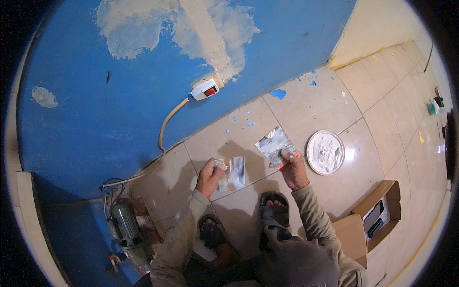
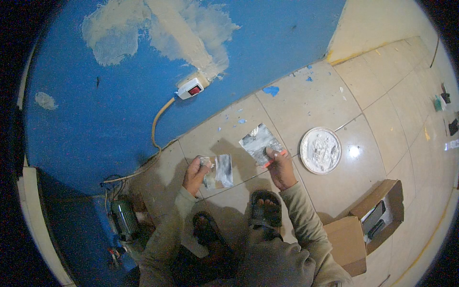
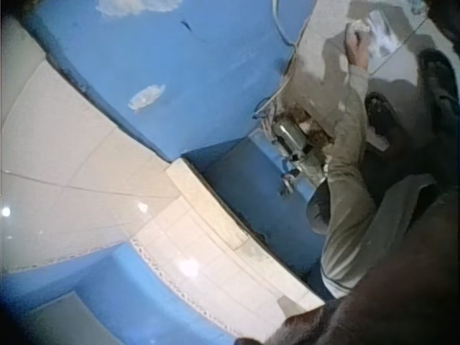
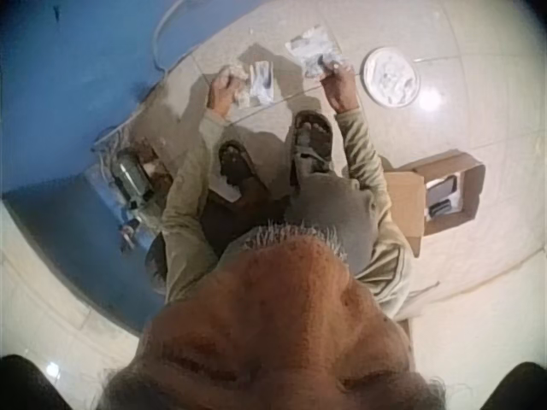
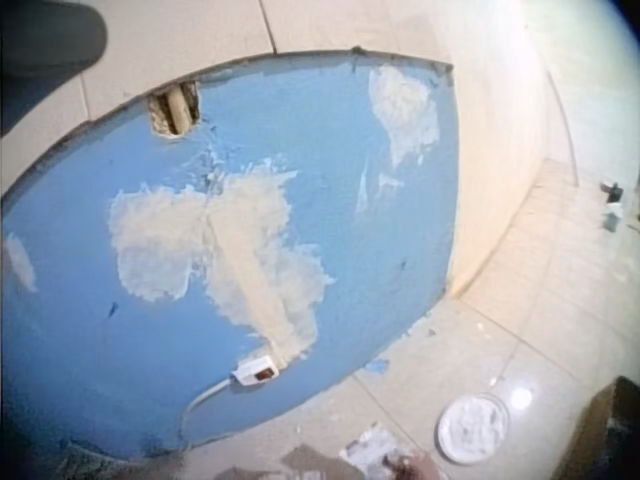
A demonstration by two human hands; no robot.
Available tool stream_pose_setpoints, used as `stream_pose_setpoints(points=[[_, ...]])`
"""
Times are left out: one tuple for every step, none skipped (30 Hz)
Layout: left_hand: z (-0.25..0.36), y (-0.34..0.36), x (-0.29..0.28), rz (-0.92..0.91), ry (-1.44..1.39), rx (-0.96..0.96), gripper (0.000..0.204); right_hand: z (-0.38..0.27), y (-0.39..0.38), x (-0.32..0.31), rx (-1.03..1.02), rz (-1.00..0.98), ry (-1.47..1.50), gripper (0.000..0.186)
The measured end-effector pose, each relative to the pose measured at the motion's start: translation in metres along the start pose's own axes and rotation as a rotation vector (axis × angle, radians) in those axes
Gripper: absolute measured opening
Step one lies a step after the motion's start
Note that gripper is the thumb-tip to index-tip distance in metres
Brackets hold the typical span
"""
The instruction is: The person applies white filler paste to a blue wall using a putty knife. They scoop the paste from a container and spread it over damaged areas, smoothing the surface to repair the wall.
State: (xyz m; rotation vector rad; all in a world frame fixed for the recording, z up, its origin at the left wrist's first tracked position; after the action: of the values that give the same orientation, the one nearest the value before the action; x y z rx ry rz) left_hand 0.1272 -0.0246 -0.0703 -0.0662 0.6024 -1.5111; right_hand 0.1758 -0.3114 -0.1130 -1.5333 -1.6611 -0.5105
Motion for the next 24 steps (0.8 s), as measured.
stream_pose_setpoints(points=[[-0.002, 0.005, -0.006, -0.049, 0.269, 0.054, 0.023, -0.005, 0.004, -0.004, -0.028, -0.013, -0.039, 0.047], [-0.003, 0.013, -0.006, -0.015, 0.453, 0.211, 0.025, -0.008, 0.009, -0.006, -0.057, -0.025, -0.078, 0.047], [0.002, 0.021, -0.007, 0.027, 0.641, 0.358, 0.027, -0.017, 0.009, 0.01, -0.093, -0.041, -0.03, 0.035], [0.009, 0.032, -0.004, 0.063, 0.823, 0.512, 0.028, -0.02, 0.008, 0.012, -0.099, -0.023, -0.015, 0.035], [0.022, 0.046, 0.001, -0.033, 0.925, 0.432, 0.03, -0.025, 0.008, 0.009, -0.108, -0.005, -0.003, 0.036], [0.041, 0.061, 0.006, -0.098, 1.004, 0.373, 0.029, -0.028, 0.009, 0.01, -0.115, 0.008, 0.013, 0.036], [0.058, 0.077, 0.012, -0.167, 1.082, 0.318, 0.027, -0.029, 0.008, 0.014, -0.116, 0.058, -0.026, 0.038], [0.072, 0.093, 0.019, -0.21, 1.137, 0.287, 0.023, -0.028, 0.006, 0.018, -0.089, 0.067, -0.006, 0.038], [0.077, 0.112, 0.027, -0.19, 1.171, 0.297, 0.023, -0.027, 0.002, 0.019, -0.065, 0.079, 0.011, 0.039], [0.076, 0.134, 0.037, -0.176, 1.202, 0.311, 0.024, -0.027, -0.003, 0.018, -0.044, 0.098, 0.027, 0.04], [0.075, 0.152, 0.043, -0.162, 1.238, 0.323, 0.025, -0.021, -0.007, 0.012, -0.039, 0.117, 0.036, 0.042], [0.072, 0.167, 0.046, -0.14, 1.248, 0.337, 0.025, -0.018, -0.012, 0.011, -0.01, 0.143, 0.057, 0.044], [0.072, 0.179, 0.046, -0.113, 1.262, 0.346, 0.026, -0.017, -0.016, 0.015, 0.003, 0.135, 0.062, 0.044], [0.069, 0.188, 0.046, -0.086, 1.275, 0.356, 0.028, -0.018, -0.019, 0.019, 0.015, 0.127, 0.066, 0.044], [0.072, 0.19, 0.047, -0.102, 1.291, 0.336, 0.029, -0.019, -0.023, 0.018, 0.027, 0.142, 0.082, 0.044], [0.076, 0.191, 0.047, -0.118, 1.307, 0.317, 0.029, -0.019, -0.026, 0.016, 0.038, 0.156, 0.098, 0.044], [0.079, 0.193, 0.048, -0.133, 1.323, 0.298, 0.03, -0.018, -0.027, 0.014, 0.049, 0.171, 0.114, 0.044], [0.077, 0.195, 0.049, -0.138, 1.344, 0.287, 0.03, -0.018, -0.027, 0.013, 0.055, 0.17, 0.111, 0.044], [0.075, 0.196, 0.049, -0.143, 1.365, 0.276, 0.03, -0.017, -0.027, 0.01, 0.061, 0.169, 0.108, 0.045], [0.072, 0.198, 0.049, -0.147, 1.385, 0.265, 0.03, -0.015, -0.026, 0.008, 0.068, 0.168, 0.104, 0.045], [0.072, 0.199, 0.05, -0.146, 1.366, 0.276, 0.03, -0.015, -0.025, 0.005, 0.073, 0.166, 0.111, 0.045], [0.072, 0.2, 0.05, -0.144, 1.346, 0.287, 0.031, -0.014, -0.024, 0.001, 0.078, 0.165, 0.117, 0.045], [0.072, 0.201, 0.051, -0.143, 1.326, 0.298, 0.031, -0.015, -0.023, -0.001, 0.083, 0.164, 0.123, 0.045], [0.076, 0.199, 0.05, -0.139, 1.329, 0.309, 0.03, -0.016, -0.022, 0.002, 0.069, 0.16, 0.112, 0.044]])
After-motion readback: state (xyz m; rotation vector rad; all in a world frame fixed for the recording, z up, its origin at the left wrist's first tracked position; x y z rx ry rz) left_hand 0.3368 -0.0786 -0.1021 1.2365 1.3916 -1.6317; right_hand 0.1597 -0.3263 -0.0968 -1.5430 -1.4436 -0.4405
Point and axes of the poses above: each hand's wrist, its own y-axis towards the middle knuckle, its own x-axis out of the palm, z = x × y, the point moved 1 cm from there along y, towards the middle knuckle, and after that the axes turned 6 degrees about -x, right-handed, at the moved point
